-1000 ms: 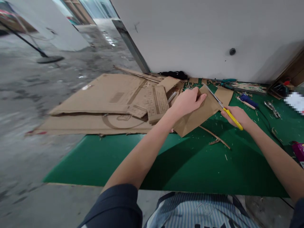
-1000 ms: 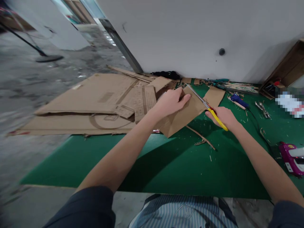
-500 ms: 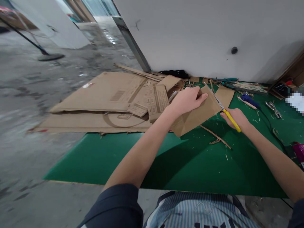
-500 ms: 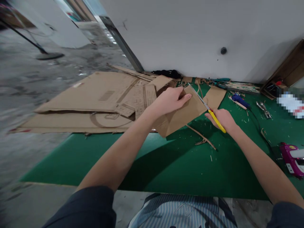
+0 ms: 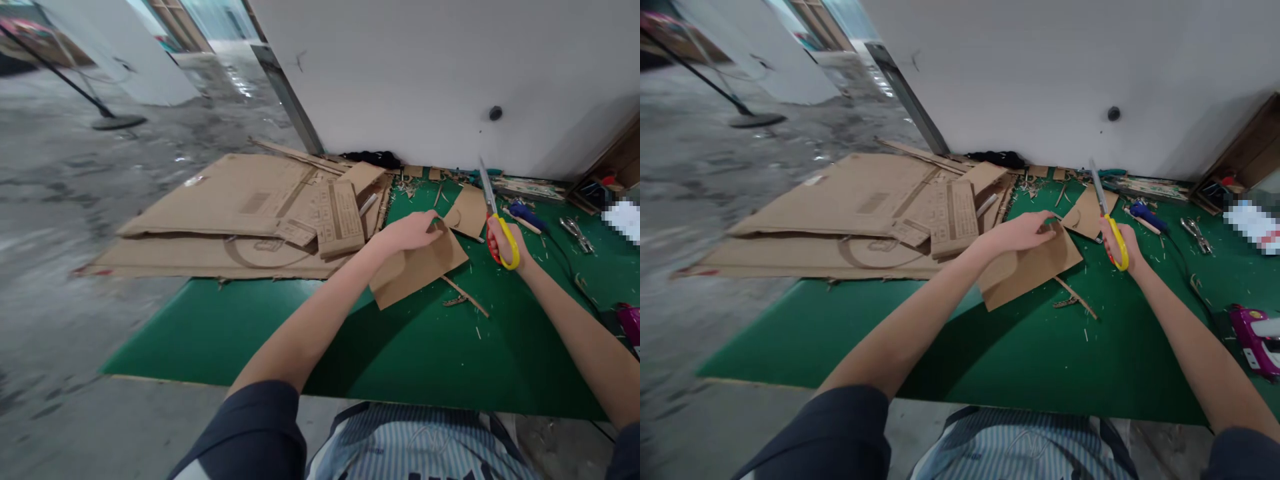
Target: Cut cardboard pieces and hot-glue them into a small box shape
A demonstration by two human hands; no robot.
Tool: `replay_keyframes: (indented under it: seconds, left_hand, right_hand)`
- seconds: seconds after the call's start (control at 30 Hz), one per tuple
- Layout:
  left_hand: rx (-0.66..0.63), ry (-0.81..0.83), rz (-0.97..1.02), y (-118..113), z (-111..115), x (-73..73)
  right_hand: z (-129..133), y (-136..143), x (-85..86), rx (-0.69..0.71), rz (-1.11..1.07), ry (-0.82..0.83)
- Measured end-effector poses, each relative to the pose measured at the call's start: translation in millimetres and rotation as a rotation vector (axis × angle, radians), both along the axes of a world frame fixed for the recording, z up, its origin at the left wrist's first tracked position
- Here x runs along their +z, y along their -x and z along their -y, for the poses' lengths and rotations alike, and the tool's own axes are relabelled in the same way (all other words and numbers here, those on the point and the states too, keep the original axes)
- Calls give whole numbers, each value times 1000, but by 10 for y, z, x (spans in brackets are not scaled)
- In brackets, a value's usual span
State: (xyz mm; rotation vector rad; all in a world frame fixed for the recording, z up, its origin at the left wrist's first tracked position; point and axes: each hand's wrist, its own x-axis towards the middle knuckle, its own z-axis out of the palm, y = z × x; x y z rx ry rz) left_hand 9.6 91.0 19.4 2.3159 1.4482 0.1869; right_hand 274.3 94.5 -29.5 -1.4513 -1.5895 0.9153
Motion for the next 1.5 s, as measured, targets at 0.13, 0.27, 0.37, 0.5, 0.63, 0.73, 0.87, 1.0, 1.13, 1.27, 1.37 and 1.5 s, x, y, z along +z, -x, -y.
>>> replay_keyframes:
  seconds: [0.13, 0.27, 0.37, 0.5, 0.63, 0.73, 0.87, 1.0, 1.13, 1.27, 1.37, 1.5]
  left_hand:
    - [104, -195, -95, -132, -126, -91]
    - [265, -160, -59, -444, -359, -96]
    - [353, -96, -3, -692, -610, -165]
    - [450, -8, 272, -860, -926, -334]
    - [478, 92, 417, -899, -1064, -375]
    - [469, 190, 552, -848, -1041, -261]
    - [425, 346, 957, -611, -865, -76]
    - [334, 266, 1457, -368, -504, -64]
    - [325, 256, 1652, -294, -114, -162]
    - [504, 315, 1668, -285, 72, -155]
    - [576, 332, 1699, -259, 65, -71]
    - [602, 248, 1795, -252, -8, 35]
  right_hand:
    - [-93, -77, -62, -58, -236, 103]
    - [-185, -102, -131, -96, -355, 224]
    - [-205, -82, -149, -101, -294, 277]
    - [-196, -77, -132, -21, -231, 281]
    - [-206, -105, -158, -8, -227, 245]
    - [-222, -118, -202, 0, -223, 211]
    - [-223, -97, -229, -2, -240, 182]
    - [-200, -29, -195, 11, -255, 180]
    - [-150, 58, -132, -17, -246, 131]
    - [-73, 112, -88, -49, -234, -15]
    - [-7, 137, -71, -61, -231, -98]
    - [80, 231, -55, -68, -340, -77]
